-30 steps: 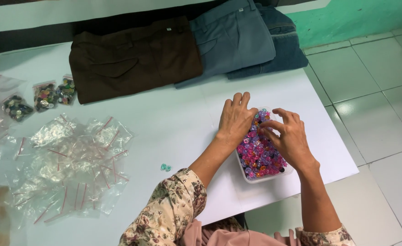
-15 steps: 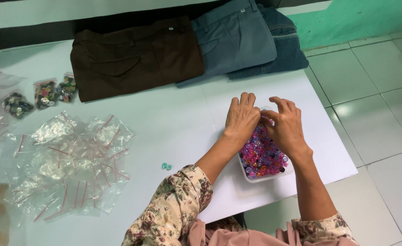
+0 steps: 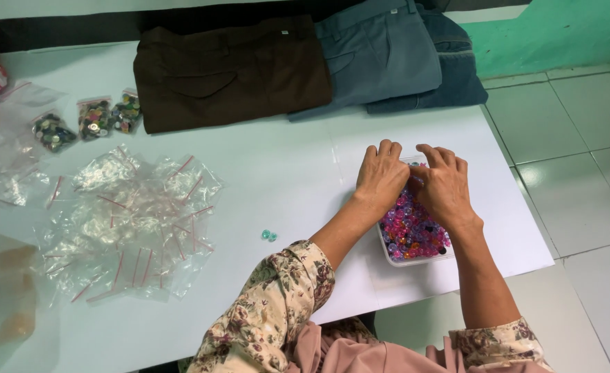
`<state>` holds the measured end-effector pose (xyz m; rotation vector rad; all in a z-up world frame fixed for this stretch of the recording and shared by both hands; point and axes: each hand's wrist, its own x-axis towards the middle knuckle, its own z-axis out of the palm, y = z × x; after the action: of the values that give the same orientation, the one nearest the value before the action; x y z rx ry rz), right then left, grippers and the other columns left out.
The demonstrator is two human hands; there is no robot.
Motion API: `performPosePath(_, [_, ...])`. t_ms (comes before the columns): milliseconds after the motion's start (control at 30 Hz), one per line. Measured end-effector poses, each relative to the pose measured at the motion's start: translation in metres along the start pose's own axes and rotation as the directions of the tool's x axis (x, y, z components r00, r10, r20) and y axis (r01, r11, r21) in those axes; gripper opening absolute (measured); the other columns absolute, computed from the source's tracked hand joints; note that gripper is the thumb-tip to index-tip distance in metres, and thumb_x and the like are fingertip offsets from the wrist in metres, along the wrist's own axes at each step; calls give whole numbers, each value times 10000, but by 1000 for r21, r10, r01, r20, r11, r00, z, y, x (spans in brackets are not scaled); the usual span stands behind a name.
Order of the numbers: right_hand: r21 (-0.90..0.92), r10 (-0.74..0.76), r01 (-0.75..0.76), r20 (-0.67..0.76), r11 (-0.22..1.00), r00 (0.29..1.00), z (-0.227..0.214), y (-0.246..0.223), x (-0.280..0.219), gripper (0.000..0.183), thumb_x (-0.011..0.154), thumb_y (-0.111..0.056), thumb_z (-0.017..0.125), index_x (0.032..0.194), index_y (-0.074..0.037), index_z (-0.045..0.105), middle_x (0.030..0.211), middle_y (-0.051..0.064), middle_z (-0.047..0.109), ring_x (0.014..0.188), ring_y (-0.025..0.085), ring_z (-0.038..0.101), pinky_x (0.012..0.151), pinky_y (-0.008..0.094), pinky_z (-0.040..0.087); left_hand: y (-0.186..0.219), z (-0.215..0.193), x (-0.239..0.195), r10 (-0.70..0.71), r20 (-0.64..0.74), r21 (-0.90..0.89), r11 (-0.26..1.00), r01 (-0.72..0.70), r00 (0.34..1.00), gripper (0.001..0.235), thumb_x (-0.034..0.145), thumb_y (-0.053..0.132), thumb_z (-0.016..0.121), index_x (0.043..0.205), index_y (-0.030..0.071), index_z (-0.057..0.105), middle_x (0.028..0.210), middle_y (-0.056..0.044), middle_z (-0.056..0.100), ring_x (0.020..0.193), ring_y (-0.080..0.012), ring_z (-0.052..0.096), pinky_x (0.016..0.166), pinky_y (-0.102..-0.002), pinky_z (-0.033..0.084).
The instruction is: Sorting and counting small colorful beads from a large container into individual small plastic zip-lock bags.
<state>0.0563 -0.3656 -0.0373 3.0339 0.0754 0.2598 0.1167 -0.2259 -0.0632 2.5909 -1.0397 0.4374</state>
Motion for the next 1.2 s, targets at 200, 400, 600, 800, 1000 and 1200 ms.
performPosePath(200, [15,4,-5,58,1000,998,4,7,1,187,883,-256,781,1063,-303,793,1399,39,627,1351,305,547,1064,525,439,-3,5,-6,-16,-33,-30,999,15,999,43,813,49,724,782,52,753,1015,-123,623,952,-271,535,738,-407,387])
performPosePath(400, [247,70,-88,80,965,994,-35,-9,-17,130,947,-294,729,1037,-229,797,1488,120,579,1387,399,510,1053,574,420,-6,-6,-17,10,-16,-122,992,-12,1000,39,761,31,780,788,35,752,1008,-135,626,977,-308,572,750,-426,440])
performPosePath(600, [448,64,-12,-99,894,993,-55,-8,-45,143,944,-243,716,1084,-232,746,1493,135,590,1370,369,509,1011,571,376,5,-44,-31,-4,-118,-143,990,-13,993,155,817,16,709,737,148,723,1031,-64,630,1007,-291,571,761,-412,460])
performPosePath(800, [518,-2,129,-239,846,971,-101,-63,-73,144,994,-166,696,1133,-132,713,1484,141,606,1335,365,560,1060,527,418,-3,-122,-103,-66,-161,-399,917,-4,985,221,871,250,798,1068,162,755,1284,-87,640,1150,-307,617,884,-470,499])
performPosePath(1000, [624,-113,267,-276,734,955,-99,-122,-70,146,979,-128,704,1109,-66,721,1425,172,617,1330,338,568,1056,462,489,-81,-162,-174,-278,-98,-487,851,197,956,173,901,204,776,1067,187,728,1108,-20,712,970,-255,692,788,-429,493])
performPosePath(1200, [729,-61,194,-205,657,977,-32,-214,-34,112,941,-163,764,1049,-136,763,1248,107,688,1125,287,680,934,428,546,-137,-132,-218,-521,39,-349,792,500,853,169,909,143,771,1077,138,749,992,-53,697,931,-268,722,760,-415,546])
